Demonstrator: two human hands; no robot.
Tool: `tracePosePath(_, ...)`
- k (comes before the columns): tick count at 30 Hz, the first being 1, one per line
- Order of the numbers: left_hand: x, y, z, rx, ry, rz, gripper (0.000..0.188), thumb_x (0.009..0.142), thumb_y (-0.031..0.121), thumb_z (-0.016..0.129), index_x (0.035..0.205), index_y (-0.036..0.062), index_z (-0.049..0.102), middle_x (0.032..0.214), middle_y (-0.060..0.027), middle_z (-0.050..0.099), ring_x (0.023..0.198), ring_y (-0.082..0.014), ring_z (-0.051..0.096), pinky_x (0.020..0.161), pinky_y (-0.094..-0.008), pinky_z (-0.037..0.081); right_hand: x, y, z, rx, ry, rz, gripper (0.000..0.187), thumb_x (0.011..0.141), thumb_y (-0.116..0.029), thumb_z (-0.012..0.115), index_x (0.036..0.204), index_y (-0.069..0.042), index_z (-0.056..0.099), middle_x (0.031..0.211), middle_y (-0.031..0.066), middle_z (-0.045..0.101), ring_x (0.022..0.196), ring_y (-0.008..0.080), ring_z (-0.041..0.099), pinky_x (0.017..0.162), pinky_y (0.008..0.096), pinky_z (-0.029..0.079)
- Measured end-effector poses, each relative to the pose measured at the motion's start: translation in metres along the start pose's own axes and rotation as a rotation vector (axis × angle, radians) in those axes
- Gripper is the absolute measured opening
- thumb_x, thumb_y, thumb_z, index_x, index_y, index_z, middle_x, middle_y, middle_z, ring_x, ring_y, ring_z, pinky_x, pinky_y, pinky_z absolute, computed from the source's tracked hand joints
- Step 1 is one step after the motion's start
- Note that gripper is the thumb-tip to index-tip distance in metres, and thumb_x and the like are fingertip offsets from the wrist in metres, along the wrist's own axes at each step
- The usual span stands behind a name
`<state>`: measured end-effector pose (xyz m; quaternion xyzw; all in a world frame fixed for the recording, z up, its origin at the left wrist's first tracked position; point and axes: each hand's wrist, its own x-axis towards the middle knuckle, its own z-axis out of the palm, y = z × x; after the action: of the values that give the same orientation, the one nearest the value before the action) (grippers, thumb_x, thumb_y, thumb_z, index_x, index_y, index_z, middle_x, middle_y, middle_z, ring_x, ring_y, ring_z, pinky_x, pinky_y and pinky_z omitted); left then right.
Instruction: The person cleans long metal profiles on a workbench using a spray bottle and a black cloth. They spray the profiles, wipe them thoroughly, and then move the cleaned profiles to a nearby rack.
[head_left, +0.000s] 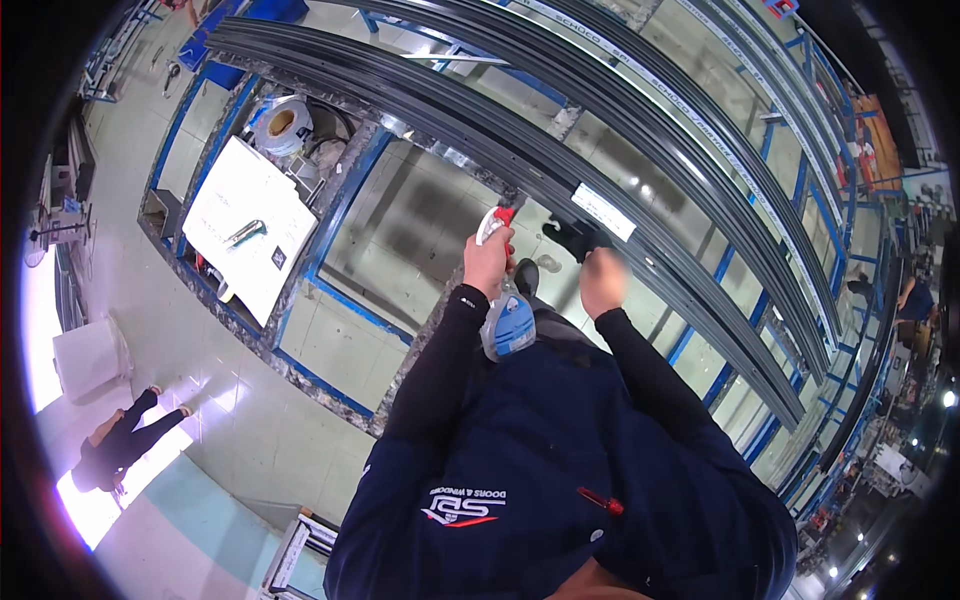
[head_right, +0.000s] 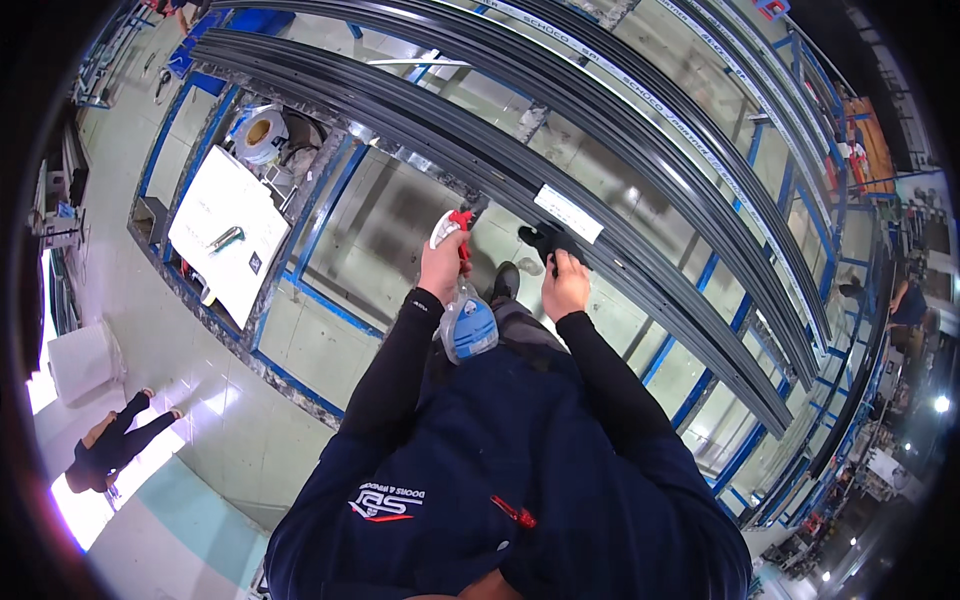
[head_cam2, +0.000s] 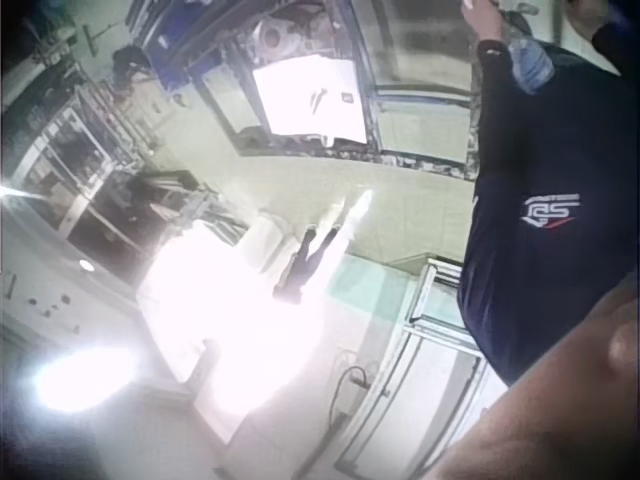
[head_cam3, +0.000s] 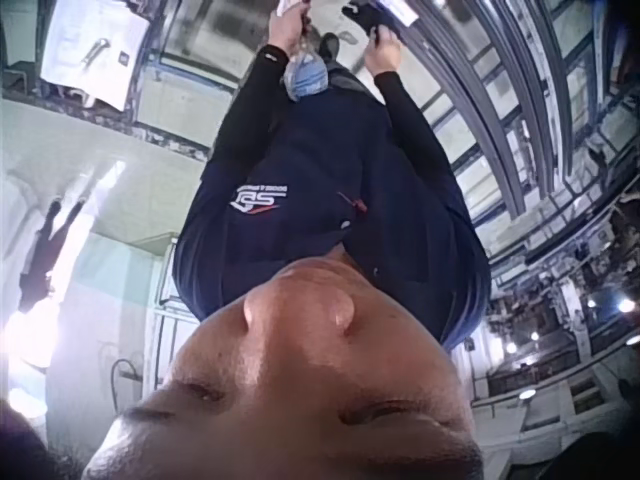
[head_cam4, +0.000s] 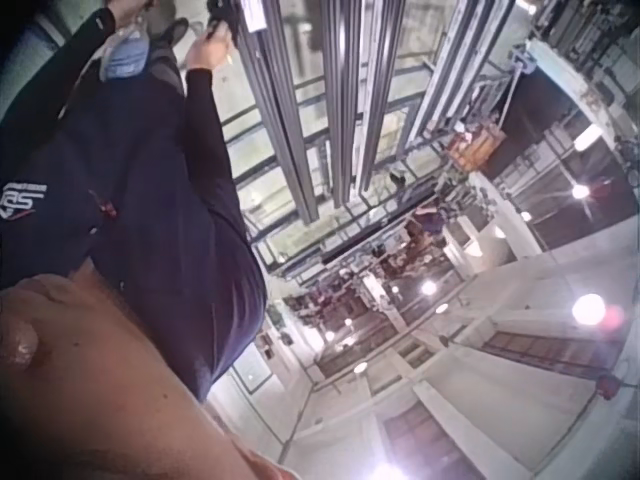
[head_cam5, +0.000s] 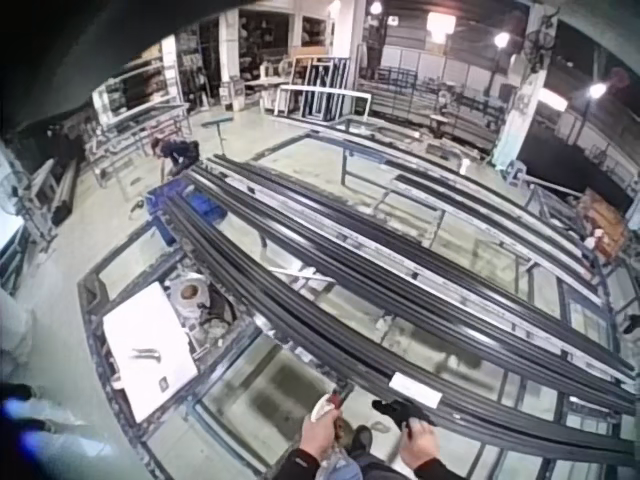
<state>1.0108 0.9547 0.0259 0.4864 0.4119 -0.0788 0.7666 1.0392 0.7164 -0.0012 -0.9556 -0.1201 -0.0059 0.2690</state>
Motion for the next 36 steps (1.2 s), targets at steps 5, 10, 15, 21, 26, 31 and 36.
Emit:
tracePosePath(5, -0.023, 0.046, -0.029, -0.02, -0.145, 0.037, 0.027, 0.093, 0.023, 0.068, 0.109, 0.0012, 0.065, 0.085, -0.0032, 0.063, 0.051, -0.0136, 0.059, 0.046, -0.028, 0.046, 0.008, -0.019, 0.007, -0.209, -0.093, -0.096, 0.022, 0.093, -0.016, 0.062, 0.111, -0.004, 0.065, 0.098, 0.0174, 0.067, 0.092, 0.0394, 0.06, 0.085, 0.0493, 0.046)
tracePosePath(10, -0.055, 0.1, -0.111, 0.08, -0.052, 0.314, 0.036, 0.096, 0.026, 0.07, 0.123, 0.0037, 0.063, 0.088, -0.0019, 0.065, 0.061, -0.0119, 0.065, 0.05, -0.0263, 0.049, 0.045, -0.071, 0.036, -0.204, -0.166, -0.182, 0.023, 0.091, -0.015, 0.061, 0.112, -0.006, 0.064, 0.1, 0.0163, 0.068, 0.092, 0.0385, 0.06, 0.086, 0.0485, 0.045)
tracePosePath(15, -0.054, 0.177, -0.207, 0.275, 0.364, 0.654, 0.039, 0.102, 0.023, 0.063, 0.136, 0.0055, 0.057, 0.106, -0.0051, 0.068, 0.077, -0.0128, 0.068, 0.065, -0.025, 0.053, 0.11, -0.15, 0.086, -0.19, -0.265, -0.315, 0.022, 0.09, -0.017, 0.057, 0.108, -0.007, 0.063, 0.097, 0.0146, 0.069, 0.09, 0.0392, 0.061, 0.086, 0.0481, 0.045)
tracePosePath(21, -0.004, 0.248, -0.296, 0.275, 0.708, 1.054, 0.05, 0.106, 0.028, 0.054, 0.145, -0.0016, 0.041, 0.13, -0.0176, 0.062, 0.117, -0.0291, 0.064, 0.098, -0.039, 0.051, 0.054, -0.081, 0.037, -0.23, -0.336, -0.155, 0.028, 0.096, -0.019, 0.055, 0.12, -0.007, 0.063, 0.106, 0.0167, 0.07, 0.097, 0.0397, 0.064, 0.087, 0.05, 0.046)
tracePosePath(26, 0.07, 0.235, -0.357, 0.215, 0.703, 1.109, 0.062, 0.104, 0.038, 0.058, 0.143, -0.0059, 0.036, 0.126, -0.0275, 0.062, 0.116, -0.0343, 0.064, 0.1, -0.0416, 0.05, 0.057, -0.072, 0.047, -0.162, -0.352, -0.142, 0.028, 0.096, -0.022, 0.056, 0.119, -0.008, 0.063, 0.108, 0.0168, 0.071, 0.099, 0.0388, 0.065, 0.085, 0.0482, 0.047)
tracePosePath(31, 0.114, 0.229, -0.345, 0.423, 0.922, 0.838, 0.057, 0.097, 0.049, 0.066, 0.096, -0.0077, 0.074, 0.089, -0.0171, 0.075, 0.089, -0.0225, 0.071, 0.08, -0.0371, 0.052, 0.128, -0.175, 0.112, -0.188, -0.397, -0.312, 0.021, 0.092, -0.023, 0.056, 0.104, -0.008, 0.065, 0.096, 0.013, 0.069, 0.092, 0.0368, 0.065, 0.087, 0.0478, 0.043)
tracePosePath(36, 0.135, 0.251, -0.353, 0.24, 0.905, 1.035, 0.045, 0.1, 0.037, 0.064, 0.097, -0.0072, 0.073, 0.092, -0.0162, 0.076, 0.081, -0.0219, 0.071, 0.074, -0.0359, 0.053, 0.107, -0.146, 0.079, -0.217, -0.474, -0.214, 0.02, 0.097, -0.023, 0.054, 0.107, -0.009, 0.065, 0.103, 0.0141, 0.069, 0.097, 0.0374, 0.064, 0.086, 0.0481, 0.044)
